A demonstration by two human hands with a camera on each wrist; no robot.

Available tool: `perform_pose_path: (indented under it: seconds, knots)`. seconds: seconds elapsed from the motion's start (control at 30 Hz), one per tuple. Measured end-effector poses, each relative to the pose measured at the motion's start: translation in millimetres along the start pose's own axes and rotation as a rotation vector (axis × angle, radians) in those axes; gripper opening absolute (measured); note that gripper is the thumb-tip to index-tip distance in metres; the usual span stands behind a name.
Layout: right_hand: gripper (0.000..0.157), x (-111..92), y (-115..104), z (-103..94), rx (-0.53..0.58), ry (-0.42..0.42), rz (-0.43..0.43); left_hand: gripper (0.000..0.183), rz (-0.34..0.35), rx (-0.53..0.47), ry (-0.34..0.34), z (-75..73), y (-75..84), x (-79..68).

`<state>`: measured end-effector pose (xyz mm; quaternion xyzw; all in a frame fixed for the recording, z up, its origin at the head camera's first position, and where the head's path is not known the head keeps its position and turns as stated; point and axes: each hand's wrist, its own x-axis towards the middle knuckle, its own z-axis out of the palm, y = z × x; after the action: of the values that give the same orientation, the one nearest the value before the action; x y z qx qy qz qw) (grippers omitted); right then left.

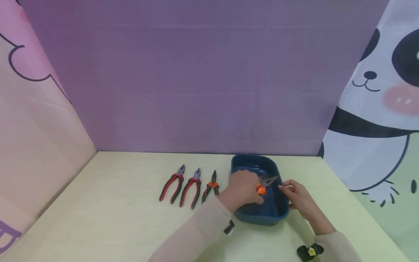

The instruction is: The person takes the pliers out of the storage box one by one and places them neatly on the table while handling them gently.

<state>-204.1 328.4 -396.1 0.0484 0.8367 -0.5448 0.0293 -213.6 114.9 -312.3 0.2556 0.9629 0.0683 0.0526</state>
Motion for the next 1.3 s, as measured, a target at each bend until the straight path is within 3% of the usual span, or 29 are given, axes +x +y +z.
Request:
perform_pose_path:
  seconds: [1.3]
  knots:
    - [0.029, 1, 0, 0.7, -0.014, 0.01, -0.009, 0.037, -0.121, -0.217, 0.044, 0.1, -84.1, -37.2]
